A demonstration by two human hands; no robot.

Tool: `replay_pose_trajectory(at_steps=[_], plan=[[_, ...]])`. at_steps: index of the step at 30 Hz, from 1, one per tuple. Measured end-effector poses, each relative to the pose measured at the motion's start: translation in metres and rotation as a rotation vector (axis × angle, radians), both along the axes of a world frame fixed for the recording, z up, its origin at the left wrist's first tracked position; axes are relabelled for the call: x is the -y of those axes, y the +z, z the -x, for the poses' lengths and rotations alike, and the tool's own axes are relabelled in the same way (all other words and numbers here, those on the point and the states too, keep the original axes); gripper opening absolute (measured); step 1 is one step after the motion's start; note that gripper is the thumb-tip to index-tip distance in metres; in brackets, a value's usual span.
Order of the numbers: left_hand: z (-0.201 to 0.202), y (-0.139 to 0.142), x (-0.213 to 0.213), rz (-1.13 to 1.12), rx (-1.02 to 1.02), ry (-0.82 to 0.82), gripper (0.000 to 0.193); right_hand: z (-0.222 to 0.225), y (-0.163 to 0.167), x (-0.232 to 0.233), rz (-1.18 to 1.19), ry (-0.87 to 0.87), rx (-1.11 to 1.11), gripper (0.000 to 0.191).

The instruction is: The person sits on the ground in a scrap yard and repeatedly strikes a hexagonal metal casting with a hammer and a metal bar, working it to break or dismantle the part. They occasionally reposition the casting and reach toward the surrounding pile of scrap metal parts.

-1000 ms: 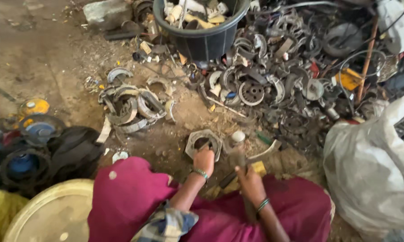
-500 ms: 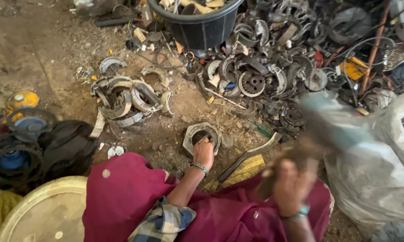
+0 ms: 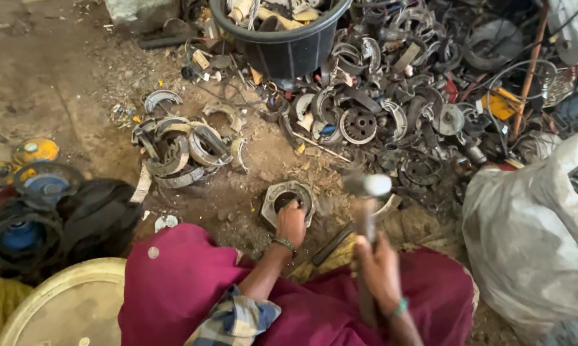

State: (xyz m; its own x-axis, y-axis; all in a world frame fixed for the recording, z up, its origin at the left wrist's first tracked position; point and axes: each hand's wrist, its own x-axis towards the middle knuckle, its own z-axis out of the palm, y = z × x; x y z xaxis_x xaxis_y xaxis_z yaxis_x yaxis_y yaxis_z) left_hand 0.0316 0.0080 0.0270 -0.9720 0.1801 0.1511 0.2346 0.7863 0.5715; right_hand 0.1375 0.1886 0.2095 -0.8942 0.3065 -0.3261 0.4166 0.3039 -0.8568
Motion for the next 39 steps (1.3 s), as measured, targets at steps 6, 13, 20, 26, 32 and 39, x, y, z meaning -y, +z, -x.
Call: replay_pose_trajectory(at_steps=[6,13,20,26,32,39], plan=[[-0.004,0.019,0.003,-0.021,0.05,0.001,0.011,0.005,0.083,-0.006,0.213,0.046,-0.758,0.026],[-0.003,-0.012,-0.005,0.007,0.024,0.074,0.009,0.023,-0.073,0.007,-0.414,0.24,-0.102,0.03],[0.01,-0.025,-0.004,0.04,0.013,0.133,0.024,0.028,-0.085,-0.004,-0.394,0.157,0.008,0.04],[0.0,-0.009,0.002,-0.134,-0.124,0.013,0.028,0.006,0.049,0.002,0.033,-0.002,-0.287,0.02],[0.0,-0.002,-0.001,-0.069,0.099,0.021,0.007,-0.005,0.062,0.0,0.105,-0.027,-0.465,0.025],[0.004,-0.027,-0.011,-0.207,0.118,0.172,0.007,0.006,-0.051,0.014,-0.211,0.276,0.259,0.031]])
